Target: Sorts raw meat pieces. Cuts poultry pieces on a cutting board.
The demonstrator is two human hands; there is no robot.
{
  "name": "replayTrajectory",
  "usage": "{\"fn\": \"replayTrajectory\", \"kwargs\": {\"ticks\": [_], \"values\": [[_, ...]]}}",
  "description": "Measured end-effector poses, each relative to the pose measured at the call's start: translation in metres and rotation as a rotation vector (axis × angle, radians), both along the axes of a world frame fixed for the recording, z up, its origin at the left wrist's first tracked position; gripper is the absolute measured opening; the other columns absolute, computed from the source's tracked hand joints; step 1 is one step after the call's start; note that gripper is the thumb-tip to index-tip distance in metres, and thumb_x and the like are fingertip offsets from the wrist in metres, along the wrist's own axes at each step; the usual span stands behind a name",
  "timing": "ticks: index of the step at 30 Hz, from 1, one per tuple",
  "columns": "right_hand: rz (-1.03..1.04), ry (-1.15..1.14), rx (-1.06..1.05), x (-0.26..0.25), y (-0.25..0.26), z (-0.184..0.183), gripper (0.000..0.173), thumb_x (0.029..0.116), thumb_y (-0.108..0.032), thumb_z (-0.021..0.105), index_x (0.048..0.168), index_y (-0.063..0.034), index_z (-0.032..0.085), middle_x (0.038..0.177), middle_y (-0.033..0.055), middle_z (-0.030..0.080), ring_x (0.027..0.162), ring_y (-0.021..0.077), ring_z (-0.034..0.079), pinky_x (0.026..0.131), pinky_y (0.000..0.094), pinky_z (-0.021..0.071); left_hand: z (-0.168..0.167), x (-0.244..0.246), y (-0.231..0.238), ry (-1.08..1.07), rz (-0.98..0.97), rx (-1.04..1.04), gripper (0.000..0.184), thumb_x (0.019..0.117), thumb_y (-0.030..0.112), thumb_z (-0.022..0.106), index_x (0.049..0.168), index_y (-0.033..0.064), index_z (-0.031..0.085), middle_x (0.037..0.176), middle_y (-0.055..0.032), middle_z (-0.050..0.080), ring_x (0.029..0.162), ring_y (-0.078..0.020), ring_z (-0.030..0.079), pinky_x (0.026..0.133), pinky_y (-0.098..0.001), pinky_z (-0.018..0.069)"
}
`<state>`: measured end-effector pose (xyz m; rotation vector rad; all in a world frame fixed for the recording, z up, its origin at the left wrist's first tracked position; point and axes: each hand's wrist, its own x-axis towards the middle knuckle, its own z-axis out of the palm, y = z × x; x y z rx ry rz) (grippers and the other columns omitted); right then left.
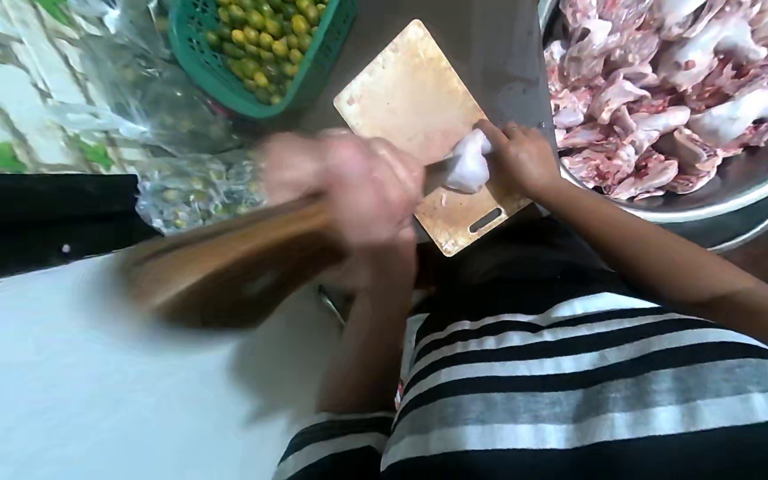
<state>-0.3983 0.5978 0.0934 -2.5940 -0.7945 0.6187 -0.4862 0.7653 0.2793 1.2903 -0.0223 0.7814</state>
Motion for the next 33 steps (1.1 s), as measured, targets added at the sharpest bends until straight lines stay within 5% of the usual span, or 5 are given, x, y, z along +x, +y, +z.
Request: {"fn": "replayTrajectory", "kwargs": {"ticks": [4,14,21,28,33], "values": [[-0.025,0.008,0.002,0.003,0.001,0.000,0.055,0.1019,-0.001,0.050,0.155,-0.0138,0.044,0.128,0.0311,0.061,0.114,0.0519,0.062,0.096,0.0638,0.0479,-0.052,0.012,-0.012,0.097,-0.060,-0.015,0.030,0.1032,0.013,0.056,0.075,0.0203,0.049,0.053,0.0112,0.043,0.046,-0.0016,0.045,0.048,-0.0202,0.0424],[-0.035,0.091,-0.043,0.000,0.001,0.008,0.055,0.1039,-0.010,0.052,0.157,-0.0200,0.043,0.132,0.0284,0.061,0.120,0.0488,0.060,0.102,0.0624,0.0472,-0.010,0.007,0.055,0.382,0.195,0.364,0.018,0.1030,0.030,0.062,0.087,0.0221,0.058,0.065,0.0129,0.053,0.055,0.0015,0.052,0.054,-0.0172,0.0479],[-0.075,0.071,-0.106,-0.002,0.005,0.014,0.054,0.1049,-0.017,0.050,0.158,-0.0233,0.042,0.132,0.0279,0.061,0.118,0.0471,0.061,0.101,0.0609,0.0479,-0.095,0.077,0.093,1.331,-0.094,1.016,0.057,0.1048,0.041,0.058,0.139,-0.0041,0.049,0.124,-0.0289,0.063,0.118,-0.0448,0.062,0.101,-0.0608,0.0488],[-0.211,0.260,-0.237,-0.009,0.014,0.035,0.059,0.1039,-0.023,0.055,0.160,-0.0261,0.037,0.137,0.0246,0.059,0.122,0.0441,0.061,0.100,0.0589,0.0499,-0.164,0.103,0.112,1.346,-0.066,1.174,0.054,0.0998,0.026,0.066,0.149,0.0081,0.052,0.145,-0.0258,0.053,0.137,-0.0453,0.047,0.114,-0.0623,0.0333],[-0.152,0.460,-0.029,0.005,-0.007,0.027,0.061,0.1020,-0.041,0.062,0.157,-0.0215,0.042,0.140,0.0239,0.058,0.122,0.0421,0.061,0.103,0.0595,0.0491,-0.128,0.142,0.087,1.160,-0.097,1.045,0.063,0.0994,0.020,0.066,0.156,0.0064,0.041,0.154,-0.0250,0.045,0.141,-0.0436,0.045,0.115,-0.0566,0.0390]]}}
